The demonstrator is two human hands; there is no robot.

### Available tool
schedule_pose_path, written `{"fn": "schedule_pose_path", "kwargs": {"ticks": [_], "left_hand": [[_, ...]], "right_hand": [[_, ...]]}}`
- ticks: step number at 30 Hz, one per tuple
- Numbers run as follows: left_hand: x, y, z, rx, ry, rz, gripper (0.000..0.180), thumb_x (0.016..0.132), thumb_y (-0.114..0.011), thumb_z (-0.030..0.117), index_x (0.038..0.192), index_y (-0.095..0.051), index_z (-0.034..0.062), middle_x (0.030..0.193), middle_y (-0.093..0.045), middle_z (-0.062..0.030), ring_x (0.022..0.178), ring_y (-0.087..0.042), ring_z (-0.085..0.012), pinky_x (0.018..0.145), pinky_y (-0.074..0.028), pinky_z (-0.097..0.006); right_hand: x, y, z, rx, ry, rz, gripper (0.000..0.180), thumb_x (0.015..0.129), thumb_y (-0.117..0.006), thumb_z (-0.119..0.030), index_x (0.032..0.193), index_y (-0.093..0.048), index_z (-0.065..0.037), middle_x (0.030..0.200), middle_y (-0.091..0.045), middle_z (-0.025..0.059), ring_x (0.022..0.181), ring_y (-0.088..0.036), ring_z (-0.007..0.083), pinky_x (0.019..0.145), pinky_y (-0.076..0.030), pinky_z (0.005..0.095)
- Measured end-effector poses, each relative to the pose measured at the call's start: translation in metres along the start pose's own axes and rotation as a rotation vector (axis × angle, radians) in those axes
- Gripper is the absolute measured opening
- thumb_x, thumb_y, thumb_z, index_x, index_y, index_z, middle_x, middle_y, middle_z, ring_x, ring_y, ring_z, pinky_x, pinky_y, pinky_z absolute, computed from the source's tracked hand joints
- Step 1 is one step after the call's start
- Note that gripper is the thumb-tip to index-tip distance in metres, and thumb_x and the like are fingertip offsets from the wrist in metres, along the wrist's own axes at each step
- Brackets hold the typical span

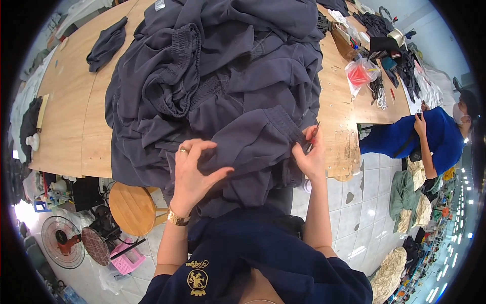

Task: Trim loose threads from finished garments using small snips or scissors.

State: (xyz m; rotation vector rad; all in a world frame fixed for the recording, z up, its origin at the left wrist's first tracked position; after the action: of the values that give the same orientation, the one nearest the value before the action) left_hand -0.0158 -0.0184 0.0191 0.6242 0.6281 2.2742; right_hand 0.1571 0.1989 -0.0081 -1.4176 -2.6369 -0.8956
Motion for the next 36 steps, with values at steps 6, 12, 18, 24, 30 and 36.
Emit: {"fn": "schedule_pose_path", "kwargs": {"ticks": [6,12,18,24,30,36], "left_hand": [[0.050,-0.044,0.031,0.014,-0.264,0.073,0.041,0.068,-0.079,0.018,0.103,-0.059,0.0063,0.103,-0.059,-0.0102,0.094,-0.056,-0.0277,0.079,-0.047,-0.034],[0.067,-0.076,0.027,0.020,-0.191,0.059,0.038,0.069,-0.078,0.017,0.101,-0.060,0.0064,0.090,-0.063,-0.0085,0.084,-0.058,-0.0270,0.073,-0.047,-0.035],[0.069,-0.079,0.023,0.058,-0.403,0.222,0.027,0.068,-0.076,0.016,0.090,-0.064,0.0075,0.076,-0.059,-0.0058,0.080,-0.056,-0.0232,0.069,-0.044,-0.033],[0.065,-0.074,0.029,0.108,-0.490,0.239,0.026,0.065,-0.077,0.012,0.087,-0.066,0.0077,0.075,-0.061,-0.0034,0.087,-0.056,-0.0216,0.078,-0.041,-0.035],[0.066,-0.071,0.030,0.159,-0.536,0.264,0.019,0.067,-0.074,0.013,0.083,-0.065,0.0089,0.073,-0.061,-0.0013,0.092,-0.055,-0.0222,0.084,-0.036,-0.038],[0.068,-0.069,0.030,0.149,-0.525,0.279,0.015,0.068,-0.074,0.013,0.080,-0.065,0.0094,0.072,-0.061,-0.0007,0.093,-0.055,-0.0223,0.085,-0.035,-0.038]], "right_hand": [[0.001,0.000,-0.006,-0.015,0.025,0.003,0.031,0.066,-0.059,-0.001,0.086,-0.036,-0.004,0.073,-0.039,0.0083,0.066,-0.041,0.0194,0.064,-0.039,0.0276],[0.000,0.002,-0.016,-0.014,-0.031,0.030,0.030,0.067,-0.058,0.000,0.089,-0.038,-0.003,0.074,-0.042,0.0085,0.067,-0.043,0.0195,0.067,-0.041,0.0297],[0.011,0.002,-0.054,-0.107,0.177,0.252,0.023,0.073,-0.057,0.005,0.089,-0.042,-0.002,0.076,-0.048,0.0061,0.067,-0.046,0.0159,0.062,-0.041,0.0267],[0.020,-0.029,-0.063,0.115,0.006,-0.006,0.021,0.080,-0.060,-0.001,0.092,-0.043,-0.001,0.072,-0.055,0.0069,0.059,-0.053,0.0121,0.057,-0.044,0.0252],[0.021,-0.027,-0.061,0.541,-0.020,0.049,0.024,0.084,-0.057,0.006,0.084,-0.036,-0.006,0.083,-0.052,0.0039,0.073,-0.049,0.0051,0.063,-0.041,0.0183],[0.014,-0.001,-0.071,-0.045,-0.101,-0.031,0.024,0.090,-0.058,-0.016,0.087,-0.040,-0.001,0.075,-0.053,0.0113,0.063,-0.052,0.0157,0.059,-0.042,0.0276]]}}
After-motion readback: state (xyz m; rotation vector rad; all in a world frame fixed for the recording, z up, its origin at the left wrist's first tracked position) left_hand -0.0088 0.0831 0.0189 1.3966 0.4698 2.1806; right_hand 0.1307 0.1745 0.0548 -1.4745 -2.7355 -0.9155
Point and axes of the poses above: each hand's wrist, its own x-axis towards the middle knuckle, its own y-axis out of the back of the hand, z = x × y, the point moved 1 cm from there along x, towards the middle knuckle
